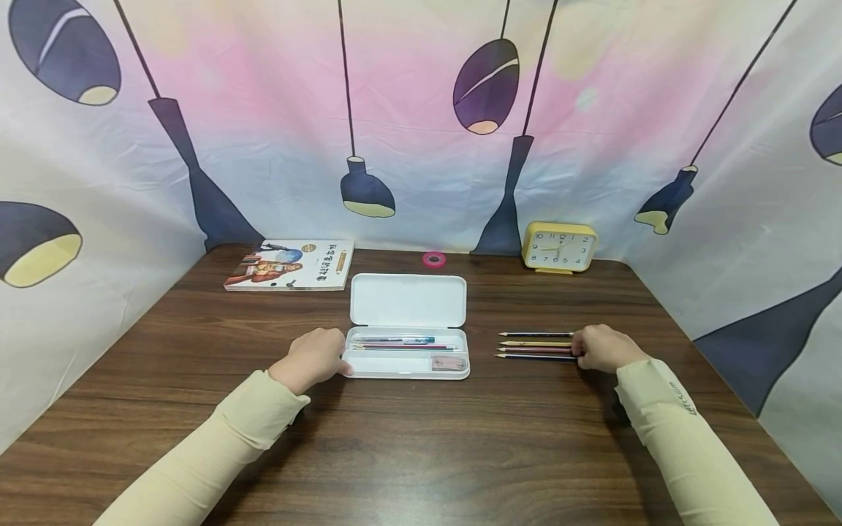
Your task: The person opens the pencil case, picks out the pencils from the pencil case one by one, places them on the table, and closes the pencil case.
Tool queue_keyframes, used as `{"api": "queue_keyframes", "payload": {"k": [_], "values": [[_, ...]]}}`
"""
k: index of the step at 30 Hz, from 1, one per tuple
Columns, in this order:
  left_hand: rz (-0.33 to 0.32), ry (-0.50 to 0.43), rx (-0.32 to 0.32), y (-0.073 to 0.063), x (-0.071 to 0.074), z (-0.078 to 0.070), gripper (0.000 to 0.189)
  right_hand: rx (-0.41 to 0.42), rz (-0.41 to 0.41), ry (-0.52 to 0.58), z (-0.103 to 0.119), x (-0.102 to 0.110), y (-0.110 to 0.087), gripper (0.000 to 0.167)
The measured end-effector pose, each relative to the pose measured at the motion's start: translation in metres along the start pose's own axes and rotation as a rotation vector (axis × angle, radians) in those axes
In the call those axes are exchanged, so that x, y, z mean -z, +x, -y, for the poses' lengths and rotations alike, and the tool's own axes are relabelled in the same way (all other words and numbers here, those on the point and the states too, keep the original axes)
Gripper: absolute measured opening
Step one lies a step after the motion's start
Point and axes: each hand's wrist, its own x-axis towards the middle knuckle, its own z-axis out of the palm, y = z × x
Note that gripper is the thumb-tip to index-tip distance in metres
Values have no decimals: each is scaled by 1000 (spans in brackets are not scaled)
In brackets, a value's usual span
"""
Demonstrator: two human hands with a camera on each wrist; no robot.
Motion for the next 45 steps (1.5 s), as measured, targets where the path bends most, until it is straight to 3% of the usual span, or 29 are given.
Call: {"api": "queue_keyframes", "payload": {"k": [28, 45], "values": [[-8, -5, 7, -2, 1, -1, 38, 107, -70, -103, 43, 15, 13, 7], [-10, -3, -2, -2, 2, -1, 37, 230, -111, -125, 67, 16, 19, 7]]}}
